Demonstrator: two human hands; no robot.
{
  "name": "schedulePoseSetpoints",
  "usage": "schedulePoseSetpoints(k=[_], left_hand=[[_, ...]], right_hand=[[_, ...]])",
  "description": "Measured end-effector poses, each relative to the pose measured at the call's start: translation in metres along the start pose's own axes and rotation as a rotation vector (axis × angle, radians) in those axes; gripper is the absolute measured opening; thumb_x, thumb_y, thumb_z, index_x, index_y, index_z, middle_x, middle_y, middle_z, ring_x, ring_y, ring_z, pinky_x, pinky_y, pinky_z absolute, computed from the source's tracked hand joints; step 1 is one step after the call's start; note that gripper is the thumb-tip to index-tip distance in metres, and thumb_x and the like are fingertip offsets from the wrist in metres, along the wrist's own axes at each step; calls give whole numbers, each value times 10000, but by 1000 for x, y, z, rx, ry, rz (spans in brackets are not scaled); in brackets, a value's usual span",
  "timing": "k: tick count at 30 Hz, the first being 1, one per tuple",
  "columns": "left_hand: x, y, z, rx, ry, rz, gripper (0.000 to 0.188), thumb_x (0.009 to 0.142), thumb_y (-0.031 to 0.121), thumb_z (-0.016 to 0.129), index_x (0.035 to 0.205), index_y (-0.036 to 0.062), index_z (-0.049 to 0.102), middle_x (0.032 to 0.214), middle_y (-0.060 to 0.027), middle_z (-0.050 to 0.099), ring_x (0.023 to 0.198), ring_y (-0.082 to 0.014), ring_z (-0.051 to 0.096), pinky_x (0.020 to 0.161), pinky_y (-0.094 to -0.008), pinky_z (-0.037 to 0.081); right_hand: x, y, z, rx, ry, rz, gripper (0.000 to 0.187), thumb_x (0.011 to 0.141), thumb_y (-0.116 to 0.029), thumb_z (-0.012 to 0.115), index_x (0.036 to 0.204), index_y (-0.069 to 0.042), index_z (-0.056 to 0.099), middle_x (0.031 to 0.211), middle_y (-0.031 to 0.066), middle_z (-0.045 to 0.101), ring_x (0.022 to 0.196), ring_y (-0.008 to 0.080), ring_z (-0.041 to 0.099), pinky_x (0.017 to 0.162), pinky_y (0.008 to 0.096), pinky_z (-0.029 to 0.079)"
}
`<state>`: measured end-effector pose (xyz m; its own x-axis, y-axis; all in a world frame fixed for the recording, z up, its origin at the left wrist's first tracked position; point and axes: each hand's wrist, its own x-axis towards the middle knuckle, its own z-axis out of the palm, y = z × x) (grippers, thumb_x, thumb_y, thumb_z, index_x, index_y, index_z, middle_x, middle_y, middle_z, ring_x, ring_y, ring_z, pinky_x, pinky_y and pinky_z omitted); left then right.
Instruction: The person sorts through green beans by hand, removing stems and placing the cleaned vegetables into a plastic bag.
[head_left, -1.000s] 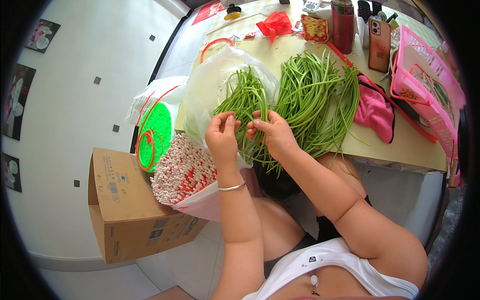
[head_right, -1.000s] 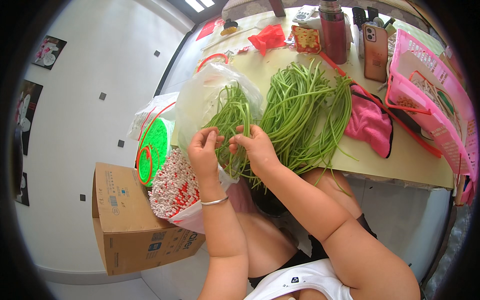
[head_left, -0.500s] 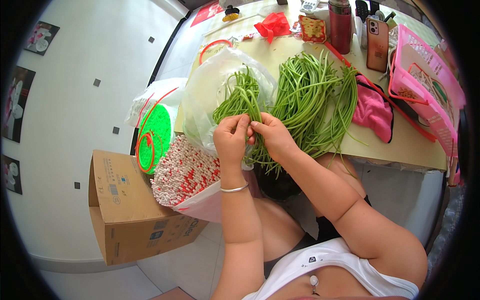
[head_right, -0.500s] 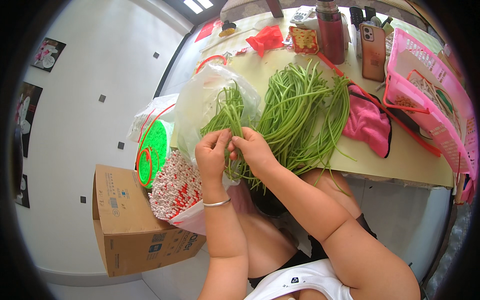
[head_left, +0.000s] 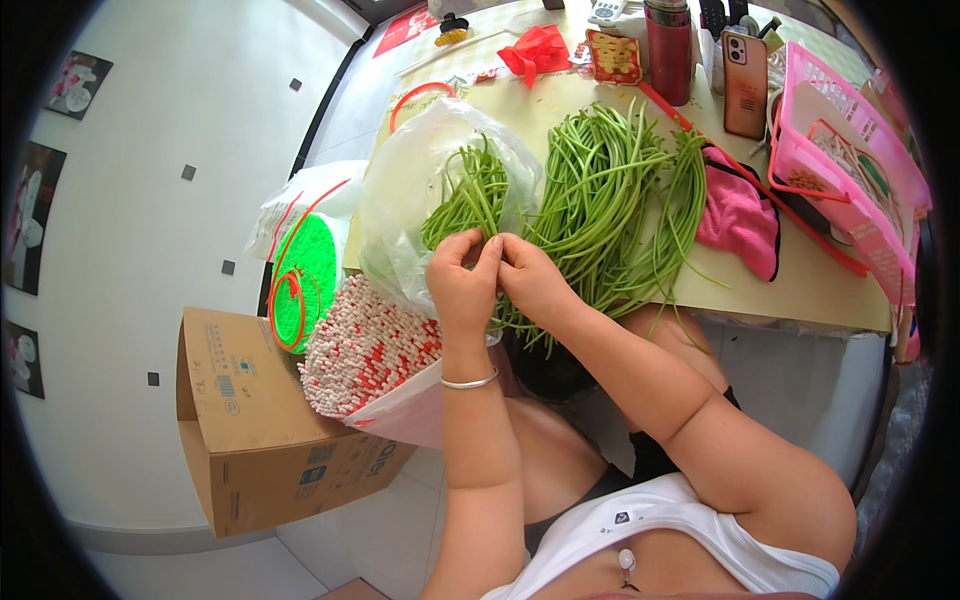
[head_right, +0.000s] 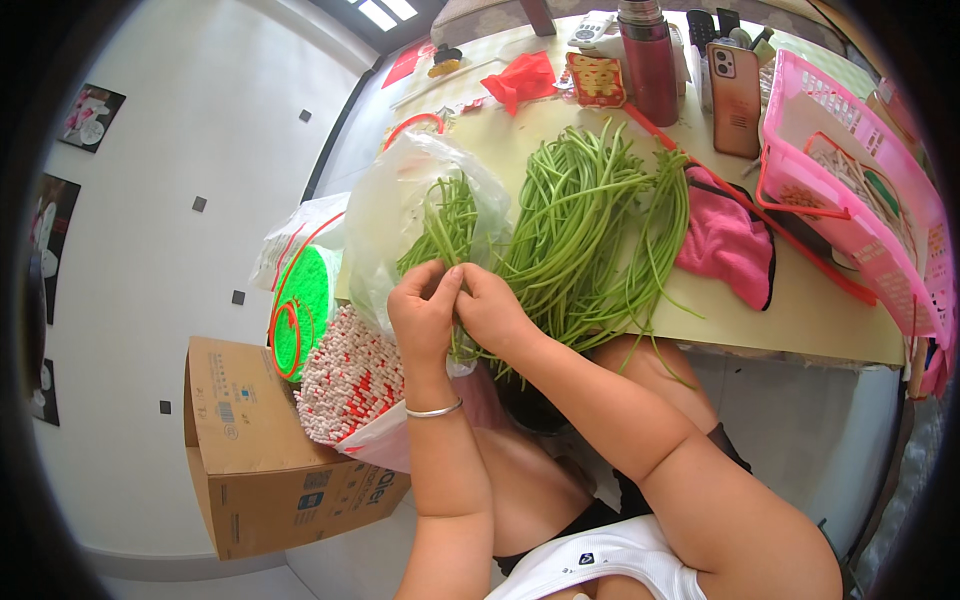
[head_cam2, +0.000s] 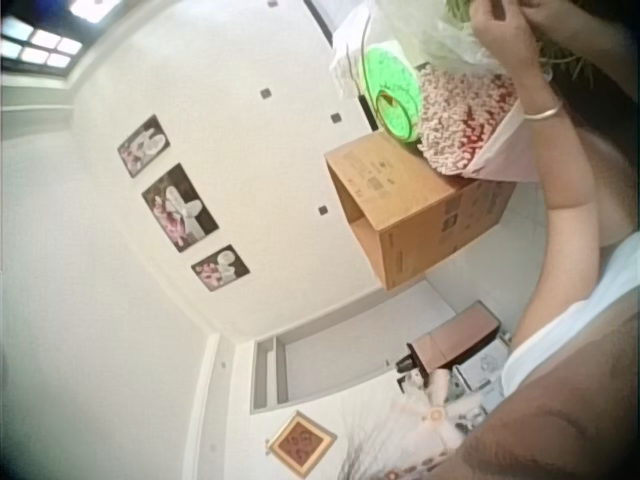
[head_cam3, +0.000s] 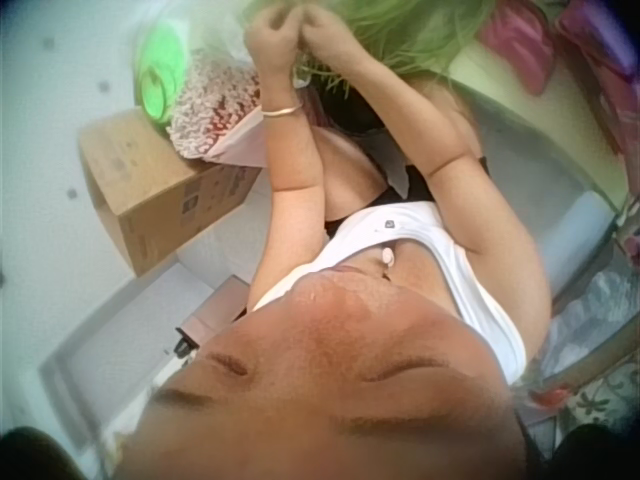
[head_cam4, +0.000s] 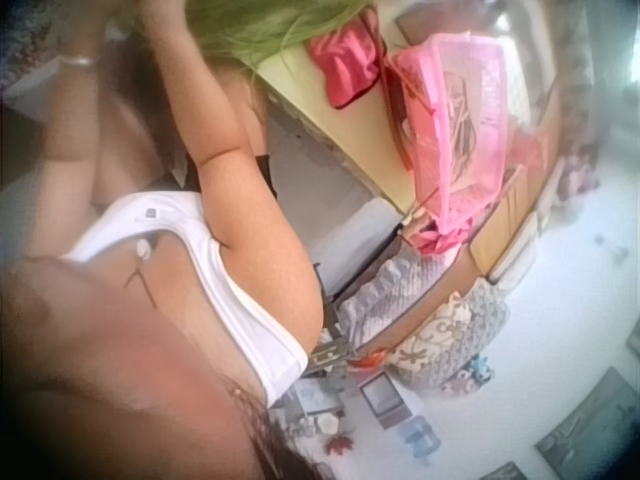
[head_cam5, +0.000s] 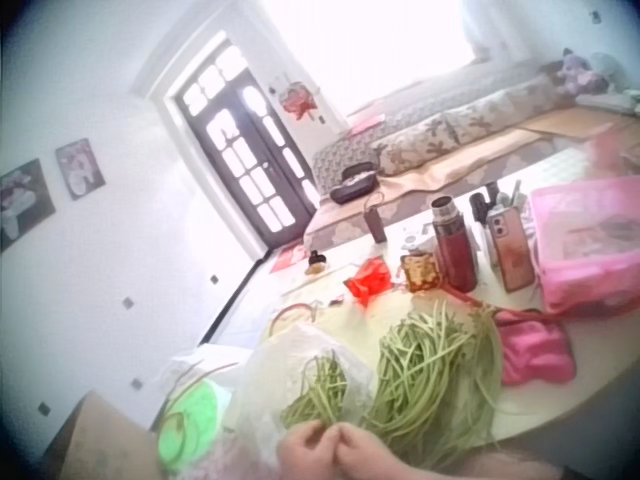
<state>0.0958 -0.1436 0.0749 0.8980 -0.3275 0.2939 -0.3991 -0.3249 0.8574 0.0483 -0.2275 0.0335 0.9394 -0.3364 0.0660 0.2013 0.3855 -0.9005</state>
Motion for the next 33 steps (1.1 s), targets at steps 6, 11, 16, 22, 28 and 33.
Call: schedulePoseSetpoints(k=[6,11,16,22,28,33], left_hand=[[16,-1,7,82,89,100,262,791,107,739,956,-86,674,837,-115,693,729,-148,626,675,-276,499],[38,-12,2,384,150,234,341,759,152,745,1026,-50,681,934,-175,686,838,-254,652,771,-335,509],[35,-29,7,495,104,227,412,784,224,718,1096,-35,651,1079,-211,630,999,-348,601,887,-423,475],[17,-23,-3,464,126,403,318,809,156,683,1074,-18,661,1082,-204,630,996,-361,601,876,-424,483],[-24,9,-12,458,232,616,278,797,47,658,1072,7,654,1079,-155,641,980,-330,610,850,-409,483],[-30,-1,-30,401,276,617,222,793,46,659,1010,3,671,1031,-152,656,946,-320,621,827,-399,489]], right_hand=[[4,10,-6,-30,4,-46,391,861,-113,564,1203,73,519,1069,204,623,969,246,598,856,349,471],[-2,1,0,-289,100,-142,543,825,-94,587,1313,74,419,1293,254,495,1220,338,491,1027,382,393],[-7,-18,-2,-291,110,-199,555,823,-103,590,1317,75,412,1301,261,473,1233,347,469,1037,384,383],[-34,-57,7,-490,72,-434,509,833,-107,589,1281,87,447,1323,285,456,1282,388,415,1093,403,317],[-63,-119,-51,-907,192,-520,359,844,-101,602,1167,54,574,1255,258,539,1213,382,490,1047,407,378],[-102,-128,-182,-1786,270,-298,306,753,-36,532,1045,8,610,1079,156,603,1055,333,557,885,412,474]])
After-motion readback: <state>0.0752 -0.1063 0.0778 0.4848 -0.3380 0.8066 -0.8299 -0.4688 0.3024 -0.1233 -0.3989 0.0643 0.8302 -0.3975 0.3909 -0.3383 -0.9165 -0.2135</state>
